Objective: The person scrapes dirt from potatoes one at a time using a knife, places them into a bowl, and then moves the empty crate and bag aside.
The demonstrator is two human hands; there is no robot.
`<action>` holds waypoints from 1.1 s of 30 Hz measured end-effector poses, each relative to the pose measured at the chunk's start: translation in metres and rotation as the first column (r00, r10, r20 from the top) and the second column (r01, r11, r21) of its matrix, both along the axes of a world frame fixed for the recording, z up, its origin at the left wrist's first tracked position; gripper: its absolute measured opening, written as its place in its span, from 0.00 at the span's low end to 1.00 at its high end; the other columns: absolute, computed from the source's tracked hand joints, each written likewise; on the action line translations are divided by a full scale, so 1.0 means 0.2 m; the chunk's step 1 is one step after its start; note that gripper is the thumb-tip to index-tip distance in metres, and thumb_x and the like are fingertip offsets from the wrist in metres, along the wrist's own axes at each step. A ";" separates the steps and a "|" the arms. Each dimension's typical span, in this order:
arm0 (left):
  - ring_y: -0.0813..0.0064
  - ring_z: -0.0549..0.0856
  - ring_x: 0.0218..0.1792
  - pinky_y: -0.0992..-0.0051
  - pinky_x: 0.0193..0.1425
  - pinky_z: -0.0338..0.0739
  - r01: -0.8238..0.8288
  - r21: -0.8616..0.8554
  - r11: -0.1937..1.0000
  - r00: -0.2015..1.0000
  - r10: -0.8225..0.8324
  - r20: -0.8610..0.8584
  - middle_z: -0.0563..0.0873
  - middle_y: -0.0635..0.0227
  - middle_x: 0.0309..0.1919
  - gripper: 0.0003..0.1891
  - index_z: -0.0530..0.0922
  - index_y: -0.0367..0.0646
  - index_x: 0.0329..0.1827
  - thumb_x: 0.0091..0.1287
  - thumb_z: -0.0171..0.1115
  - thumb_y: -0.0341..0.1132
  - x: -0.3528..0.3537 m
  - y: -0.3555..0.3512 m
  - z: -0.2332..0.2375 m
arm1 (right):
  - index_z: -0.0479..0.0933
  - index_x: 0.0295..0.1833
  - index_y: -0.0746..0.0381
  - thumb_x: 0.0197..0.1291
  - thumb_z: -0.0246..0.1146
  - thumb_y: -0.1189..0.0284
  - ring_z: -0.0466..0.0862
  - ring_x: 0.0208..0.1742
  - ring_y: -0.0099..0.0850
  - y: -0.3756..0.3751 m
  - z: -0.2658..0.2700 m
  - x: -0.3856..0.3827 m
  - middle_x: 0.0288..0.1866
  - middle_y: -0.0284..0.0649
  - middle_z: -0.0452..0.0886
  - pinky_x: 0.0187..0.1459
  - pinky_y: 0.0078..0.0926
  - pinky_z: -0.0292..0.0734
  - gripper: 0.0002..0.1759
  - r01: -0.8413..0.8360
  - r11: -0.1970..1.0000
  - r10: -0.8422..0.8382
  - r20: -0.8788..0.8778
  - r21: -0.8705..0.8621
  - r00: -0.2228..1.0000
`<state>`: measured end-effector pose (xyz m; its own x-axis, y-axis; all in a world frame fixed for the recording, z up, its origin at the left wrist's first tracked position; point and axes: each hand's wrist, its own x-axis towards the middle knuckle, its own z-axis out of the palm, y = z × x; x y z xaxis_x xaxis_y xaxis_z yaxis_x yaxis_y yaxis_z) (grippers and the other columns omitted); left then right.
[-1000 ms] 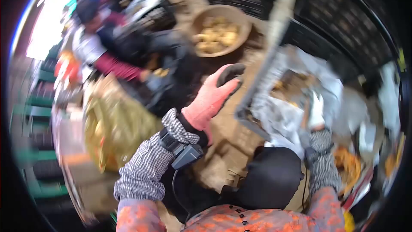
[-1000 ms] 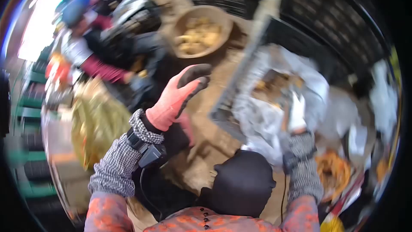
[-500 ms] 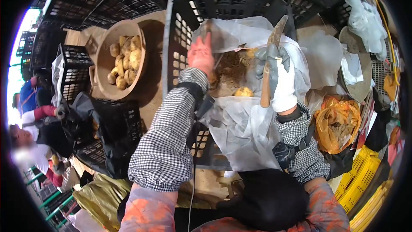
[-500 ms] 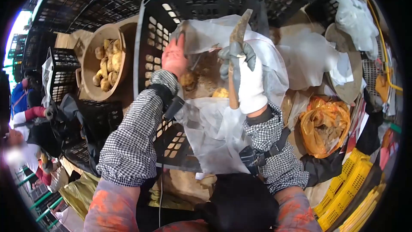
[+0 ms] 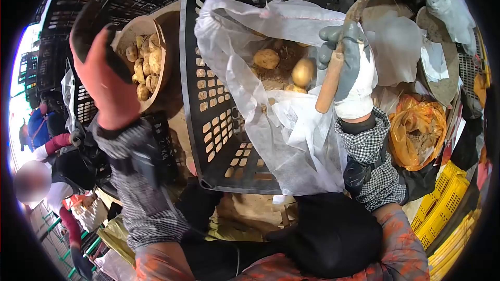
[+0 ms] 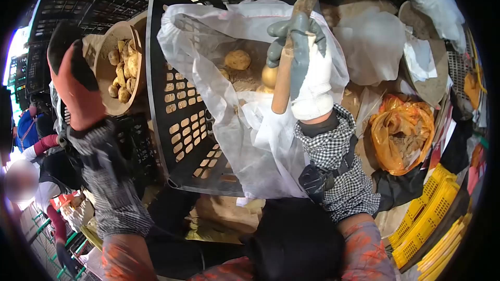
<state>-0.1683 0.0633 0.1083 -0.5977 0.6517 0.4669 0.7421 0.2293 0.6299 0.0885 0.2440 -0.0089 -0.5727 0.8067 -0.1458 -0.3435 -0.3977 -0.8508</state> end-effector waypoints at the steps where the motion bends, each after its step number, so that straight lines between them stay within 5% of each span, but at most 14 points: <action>1: 0.74 0.82 0.46 0.77 0.52 0.75 -0.071 0.289 0.955 0.882 -0.075 0.465 0.80 0.61 0.47 0.14 0.76 0.33 0.51 0.65 0.51 0.30 0.20 0.12 0.00 | 0.72 0.42 0.64 0.67 0.52 0.57 0.76 0.27 0.24 0.00 0.00 0.00 0.40 0.42 0.79 0.27 0.21 0.72 0.19 -0.011 1.000 0.012 -0.053 0.024 0.999; 3: 0.75 0.82 0.44 0.77 0.49 0.75 0.312 -0.361 0.879 0.844 -0.081 0.531 0.82 0.65 0.43 0.13 0.77 0.38 0.50 0.63 0.53 0.29 0.38 0.18 -0.19 | 0.73 0.43 0.64 0.68 0.51 0.56 0.75 0.28 0.23 0.00 0.01 0.01 0.41 0.42 0.79 0.28 0.20 0.72 0.20 -0.002 0.999 0.003 0.006 -0.046 1.000; 5: 0.64 0.81 0.45 0.71 0.49 0.75 0.608 -0.470 0.640 0.775 -0.351 0.525 0.81 0.62 0.46 0.14 0.77 0.42 0.50 0.61 0.56 0.31 0.55 0.27 -0.65 | 0.73 0.44 0.64 0.68 0.50 0.56 0.75 0.28 0.23 0.00 -0.02 0.03 0.40 0.41 0.78 0.28 0.20 0.73 0.20 0.068 0.998 -0.067 -0.037 0.013 0.997; 8: 0.57 0.73 0.57 0.65 0.61 0.68 0.371 -0.622 0.690 0.928 -0.293 0.229 0.74 0.57 0.54 0.23 0.72 0.46 0.58 0.60 0.59 0.40 0.69 0.35 -1.10 | 0.72 0.45 0.64 0.68 0.51 0.56 0.75 0.27 0.23 -0.02 0.03 0.02 0.39 0.40 0.78 0.27 0.19 0.72 0.19 0.065 0.998 -0.065 -0.001 0.002 0.998; 11: 0.56 0.73 0.57 0.61 0.58 0.69 0.531 -0.640 0.556 0.845 -0.291 0.448 0.71 0.56 0.56 0.30 0.63 0.47 0.65 0.58 0.59 0.40 0.85 0.47 -1.24 | 0.72 0.45 0.63 0.68 0.51 0.56 0.75 0.27 0.22 -0.02 0.03 0.02 0.39 0.40 0.78 0.27 0.19 0.71 0.19 0.048 0.998 -0.046 0.037 -0.033 0.998; 15: 0.52 0.73 0.56 0.63 0.59 0.70 0.447 -0.781 0.437 0.872 -0.405 0.273 0.69 0.51 0.56 0.38 0.61 0.47 0.67 0.52 0.64 0.47 1.00 0.55 -1.54 | 0.72 0.44 0.63 0.68 0.51 0.57 0.75 0.27 0.22 -0.05 0.00 0.00 0.38 0.39 0.78 0.29 0.19 0.71 0.19 0.124 0.991 -0.115 0.172 -0.042 0.978; 17: 0.50 0.73 0.56 0.63 0.59 0.70 0.461 -0.697 0.549 0.878 -0.397 0.269 0.68 0.50 0.56 0.39 0.60 0.45 0.67 0.51 0.65 0.44 0.98 0.50 -1.51 | 0.72 0.43 0.63 0.68 0.51 0.57 0.75 0.27 0.22 -0.05 0.05 0.01 0.38 0.39 0.78 0.29 0.19 0.71 0.18 0.079 0.997 -0.079 0.166 0.004 0.983; 20: 0.58 0.75 0.55 0.65 0.58 0.72 0.381 -0.177 0.907 0.644 -0.124 0.755 0.68 0.53 0.57 0.43 0.56 0.44 0.69 0.47 0.69 0.30 0.86 0.38 -1.20 | 0.72 0.43 0.62 0.68 0.50 0.58 0.75 0.27 0.22 -0.05 0.02 0.01 0.37 0.38 0.77 0.29 0.18 0.71 0.18 0.131 0.989 -0.122 0.141 -0.062 0.983; 21: 0.68 0.75 0.54 0.72 0.54 0.75 0.309 0.097 0.946 0.147 -0.148 0.978 0.68 0.58 0.58 0.45 0.54 0.44 0.70 0.47 0.69 0.24 0.79 0.35 -1.00 | 0.71 0.43 0.62 0.69 0.50 0.57 0.74 0.27 0.22 -0.05 0.03 0.00 0.36 0.37 0.77 0.29 0.18 0.70 0.18 0.062 0.998 -0.059 0.113 -0.024 0.992; 23: 0.73 0.75 0.55 0.75 0.56 0.74 0.086 0.301 0.950 -0.020 -0.300 0.954 0.70 0.64 0.58 0.44 0.53 0.45 0.72 0.49 0.64 0.19 0.71 0.23 -0.67 | 0.70 0.40 0.62 0.68 0.50 0.56 0.73 0.25 0.23 -0.03 0.03 0.00 0.33 0.38 0.75 0.26 0.18 0.68 0.18 -0.066 0.992 0.072 0.055 -0.103 0.996; 29: 0.51 0.72 0.61 0.63 0.66 0.69 -0.223 0.341 0.913 -0.273 -0.395 0.877 0.67 0.50 0.64 0.39 0.55 0.44 0.71 0.54 0.58 0.23 0.72 -0.14 -0.56 | 0.71 0.44 0.65 0.65 0.55 0.60 0.76 0.27 0.22 -0.12 0.04 0.01 0.34 0.38 0.77 0.26 0.20 0.72 0.17 -0.566 0.819 0.563 0.064 0.097 0.824; 31: 0.52 0.70 0.63 0.60 0.68 0.66 -0.100 0.393 0.914 -0.136 -0.404 0.904 0.65 0.51 0.66 0.36 0.54 0.44 0.71 0.59 0.59 0.27 0.75 -0.16 -0.54 | 0.68 0.54 0.67 0.63 0.59 0.65 0.77 0.28 0.23 -0.20 0.05 0.02 0.35 0.40 0.78 0.26 0.19 0.72 0.20 -0.601 0.787 0.591 -0.112 -0.140 0.799; 32: 0.54 0.70 0.64 0.57 0.68 0.66 -0.250 0.252 0.935 -0.390 -0.335 0.858 0.65 0.55 0.67 0.35 0.55 0.44 0.71 0.62 0.59 0.32 0.70 -0.18 -0.59 | 0.69 0.38 0.63 0.59 0.62 0.64 0.70 0.20 0.22 -0.24 0.00 0.02 0.25 0.36 0.72 0.24 0.18 0.66 0.14 -0.534 0.809 0.559 0.040 -0.243 0.828; 33: 0.54 0.70 0.64 0.57 0.68 0.66 -0.246 0.254 0.935 -0.398 -0.337 0.854 0.65 0.55 0.67 0.35 0.55 0.44 0.71 0.62 0.59 0.32 0.70 -0.18 -0.60 | 0.69 0.38 0.63 0.59 0.62 0.64 0.70 0.20 0.22 -0.25 0.00 0.02 0.25 0.36 0.72 0.24 0.18 0.66 0.14 -0.528 0.814 0.554 0.048 -0.244 0.831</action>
<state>-0.0274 0.0267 -0.0120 -0.3355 0.7599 -0.5568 -0.9083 -0.1041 0.4053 0.0921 0.1950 -0.0086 -0.8765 0.3134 -0.3654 0.0724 -0.6645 -0.7438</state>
